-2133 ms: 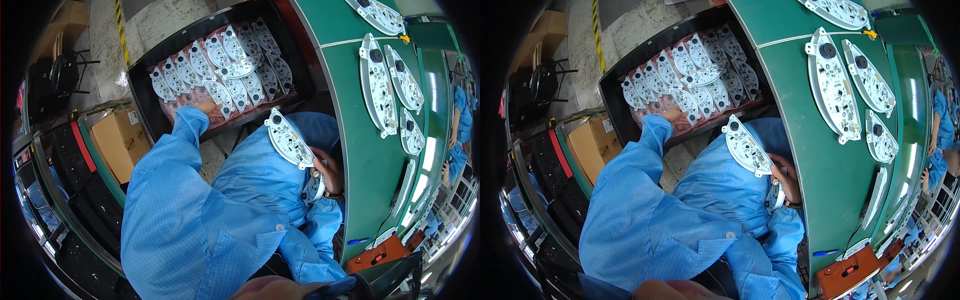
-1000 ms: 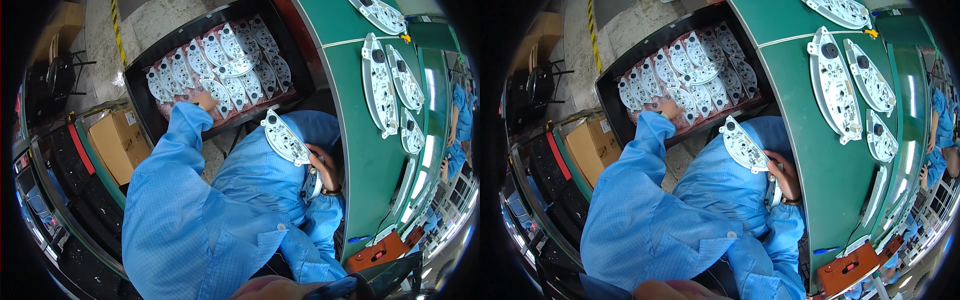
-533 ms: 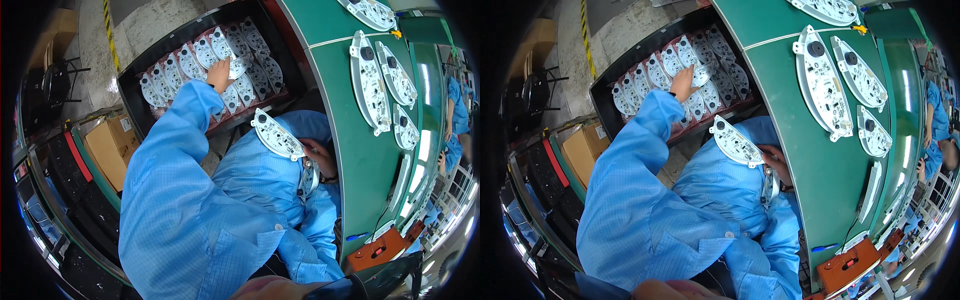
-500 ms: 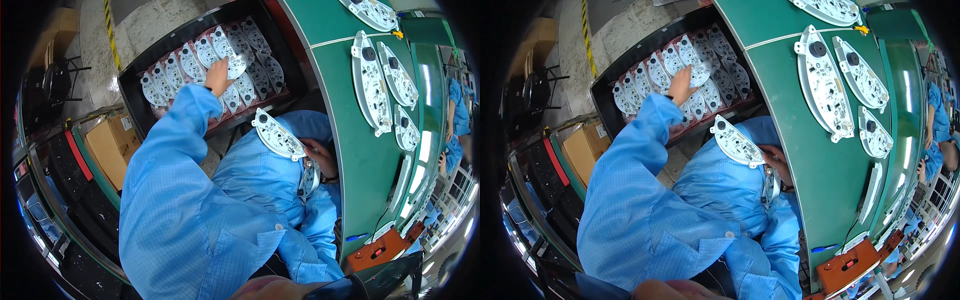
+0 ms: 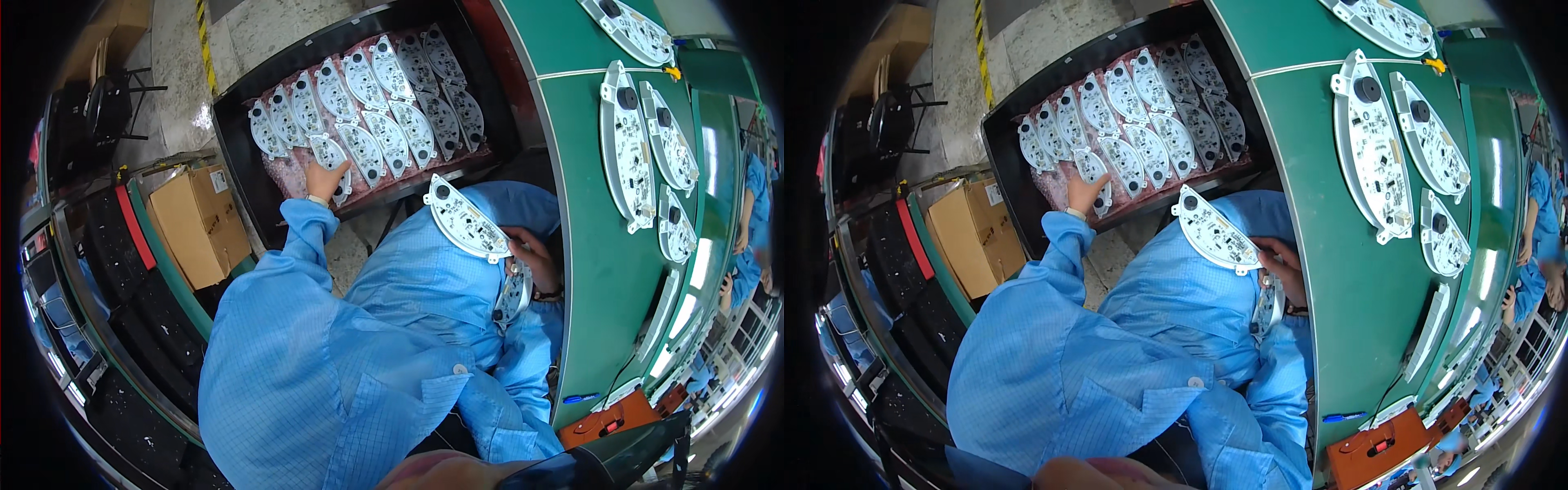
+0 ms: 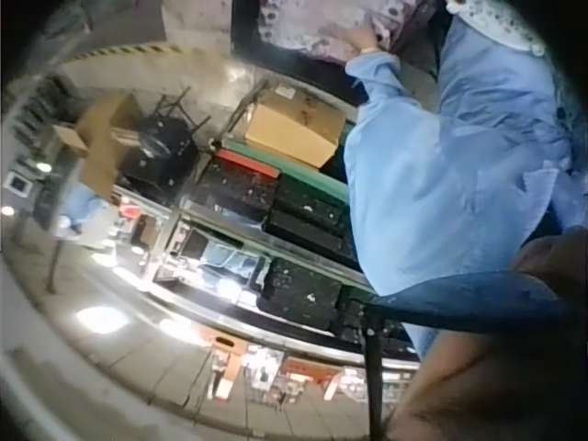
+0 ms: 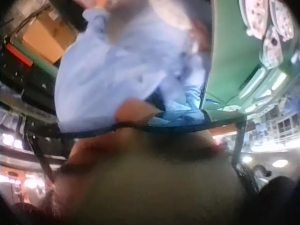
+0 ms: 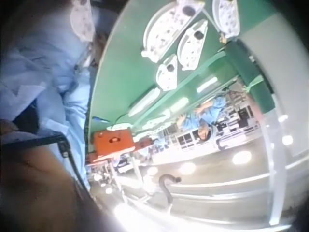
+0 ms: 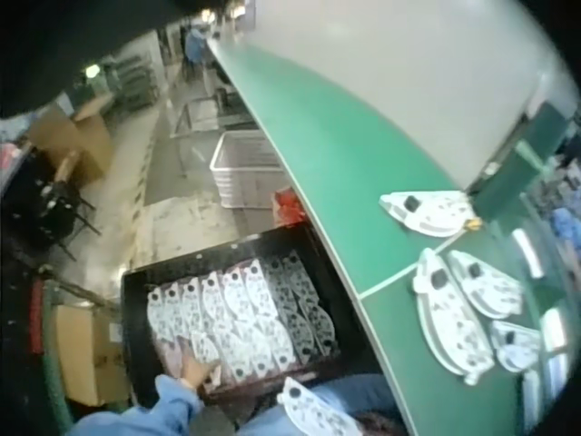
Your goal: Inspecting and packing electronic components on a manufacturing assembly line.
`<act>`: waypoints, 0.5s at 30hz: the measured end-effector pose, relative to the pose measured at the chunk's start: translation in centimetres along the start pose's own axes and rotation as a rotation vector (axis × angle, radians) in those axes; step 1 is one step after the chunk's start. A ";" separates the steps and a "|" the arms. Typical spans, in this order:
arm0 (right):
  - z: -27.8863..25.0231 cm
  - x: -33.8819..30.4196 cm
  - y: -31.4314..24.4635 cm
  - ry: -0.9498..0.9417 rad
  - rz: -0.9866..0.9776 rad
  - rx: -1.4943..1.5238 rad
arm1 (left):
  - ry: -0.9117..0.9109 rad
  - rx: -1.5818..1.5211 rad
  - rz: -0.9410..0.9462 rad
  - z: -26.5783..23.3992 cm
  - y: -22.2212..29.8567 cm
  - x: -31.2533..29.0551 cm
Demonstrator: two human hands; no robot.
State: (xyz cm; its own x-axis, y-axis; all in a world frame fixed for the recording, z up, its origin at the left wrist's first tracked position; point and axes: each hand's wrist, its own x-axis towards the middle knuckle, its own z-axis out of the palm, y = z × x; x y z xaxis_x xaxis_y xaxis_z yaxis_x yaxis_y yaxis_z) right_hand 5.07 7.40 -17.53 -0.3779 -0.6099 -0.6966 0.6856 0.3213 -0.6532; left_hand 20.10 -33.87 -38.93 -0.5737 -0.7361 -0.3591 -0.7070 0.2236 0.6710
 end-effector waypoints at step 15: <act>0.2 -0.1 0.1 -0.025 -0.036 0.008 | -0.021 0.080 0.015 3.8 -3.8 2.8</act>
State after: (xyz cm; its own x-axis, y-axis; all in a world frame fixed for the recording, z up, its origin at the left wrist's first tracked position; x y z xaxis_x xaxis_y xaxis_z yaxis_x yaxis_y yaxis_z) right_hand 5.30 7.35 -17.51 -0.3868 -0.6391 -0.6648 0.6764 0.2933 -0.6756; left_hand 19.57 -34.36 -44.99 -0.5925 -0.7187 -0.3639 -0.7286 0.2855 0.6226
